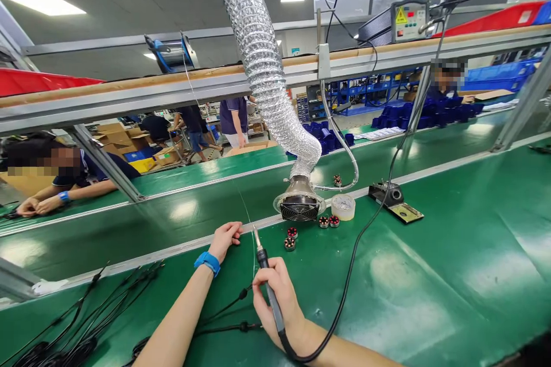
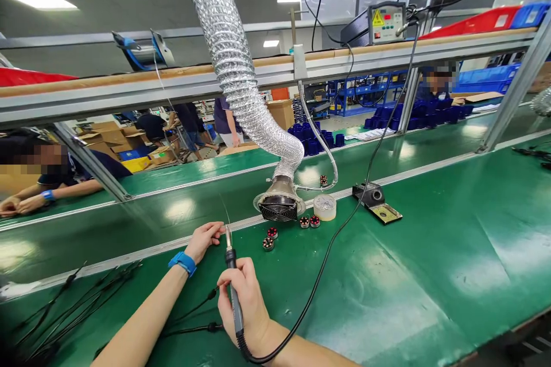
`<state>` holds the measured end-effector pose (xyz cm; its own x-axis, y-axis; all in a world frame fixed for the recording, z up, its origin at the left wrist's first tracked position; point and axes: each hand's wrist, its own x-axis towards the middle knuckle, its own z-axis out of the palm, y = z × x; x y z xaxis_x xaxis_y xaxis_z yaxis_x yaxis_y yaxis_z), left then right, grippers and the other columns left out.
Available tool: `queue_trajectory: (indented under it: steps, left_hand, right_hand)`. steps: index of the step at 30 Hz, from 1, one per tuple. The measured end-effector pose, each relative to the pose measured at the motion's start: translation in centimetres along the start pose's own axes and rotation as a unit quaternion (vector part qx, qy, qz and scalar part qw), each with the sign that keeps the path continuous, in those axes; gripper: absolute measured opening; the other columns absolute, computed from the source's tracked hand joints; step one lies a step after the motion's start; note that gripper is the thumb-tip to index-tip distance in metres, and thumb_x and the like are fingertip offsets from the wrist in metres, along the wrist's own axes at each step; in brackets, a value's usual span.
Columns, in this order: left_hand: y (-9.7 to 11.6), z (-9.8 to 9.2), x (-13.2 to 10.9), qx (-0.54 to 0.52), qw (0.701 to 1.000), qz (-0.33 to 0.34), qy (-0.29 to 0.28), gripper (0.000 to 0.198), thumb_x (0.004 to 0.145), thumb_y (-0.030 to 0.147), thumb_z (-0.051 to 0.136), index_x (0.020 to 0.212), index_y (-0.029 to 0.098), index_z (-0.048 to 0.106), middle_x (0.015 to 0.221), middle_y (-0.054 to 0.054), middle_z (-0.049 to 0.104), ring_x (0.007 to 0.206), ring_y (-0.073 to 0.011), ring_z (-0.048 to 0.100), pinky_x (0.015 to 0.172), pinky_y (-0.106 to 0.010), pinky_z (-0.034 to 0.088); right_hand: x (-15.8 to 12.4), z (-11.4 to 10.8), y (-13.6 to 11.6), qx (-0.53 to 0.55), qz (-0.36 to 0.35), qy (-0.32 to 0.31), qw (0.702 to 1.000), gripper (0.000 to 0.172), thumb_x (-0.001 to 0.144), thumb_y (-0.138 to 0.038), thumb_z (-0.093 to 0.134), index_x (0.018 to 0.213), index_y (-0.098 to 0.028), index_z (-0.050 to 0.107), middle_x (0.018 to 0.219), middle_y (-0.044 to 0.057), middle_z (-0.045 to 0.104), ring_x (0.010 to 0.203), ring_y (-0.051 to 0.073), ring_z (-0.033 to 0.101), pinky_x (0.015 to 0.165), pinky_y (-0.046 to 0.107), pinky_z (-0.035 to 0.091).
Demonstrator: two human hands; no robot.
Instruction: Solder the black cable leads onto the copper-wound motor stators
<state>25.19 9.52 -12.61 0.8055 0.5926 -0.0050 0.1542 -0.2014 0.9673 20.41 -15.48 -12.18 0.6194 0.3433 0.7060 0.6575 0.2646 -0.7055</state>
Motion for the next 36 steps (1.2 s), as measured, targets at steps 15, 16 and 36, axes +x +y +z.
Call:
queue_trajectory:
  steps: [15, 16, 36]
  left_hand:
    - [-0.5, 0.4, -0.5, 0.047, 0.999, 0.018, 0.001, 0.042, 0.068, 0.049, 0.066, 0.087, 0.011, 0.065, 0.073, -0.002, 0.058, 0.054, -0.0083, 0.046, 0.048, -0.021, 0.042]
    - [-0.4, 0.4, -0.5, 0.046, 0.999, 0.019, 0.001, 0.042, 0.068, 0.048, 0.066, 0.087, 0.011, 0.065, 0.074, -0.003, 0.058, 0.054, -0.0084, 0.047, 0.048, -0.021, 0.042]
    - [-0.9, -0.2, -0.1, 0.024, 0.999, 0.014, -0.018, 0.05, 0.067, 0.057, 0.068, 0.087, 0.011, 0.064, 0.072, -0.001, 0.058, 0.048, -0.0062, 0.045, 0.047, -0.021, 0.039]
  right_hand:
    - [-0.7, 0.5, 1.2, -0.012, -0.005, -0.008, 1.0, 0.025, 0.079, 0.001, 0.041, 0.091, -0.02, 0.05, 0.091, 0.002, 0.043, 0.079, 0.01, 0.051, 0.075, 0.019, 0.045]
    - [-0.7, 0.6, 1.2, -0.012, -0.004, -0.006, 1.0, 0.025, 0.079, 0.0, 0.041, 0.091, -0.02, 0.051, 0.092, 0.002, 0.043, 0.08, 0.01, 0.051, 0.075, 0.019, 0.045]
    - [-1.1, 0.8, 1.5, -0.038, 0.009, 0.001, 0.999, 0.022, 0.084, -0.002, 0.041, 0.091, -0.019, 0.051, 0.092, 0.003, 0.044, 0.08, 0.01, 0.052, 0.075, 0.02, 0.045]
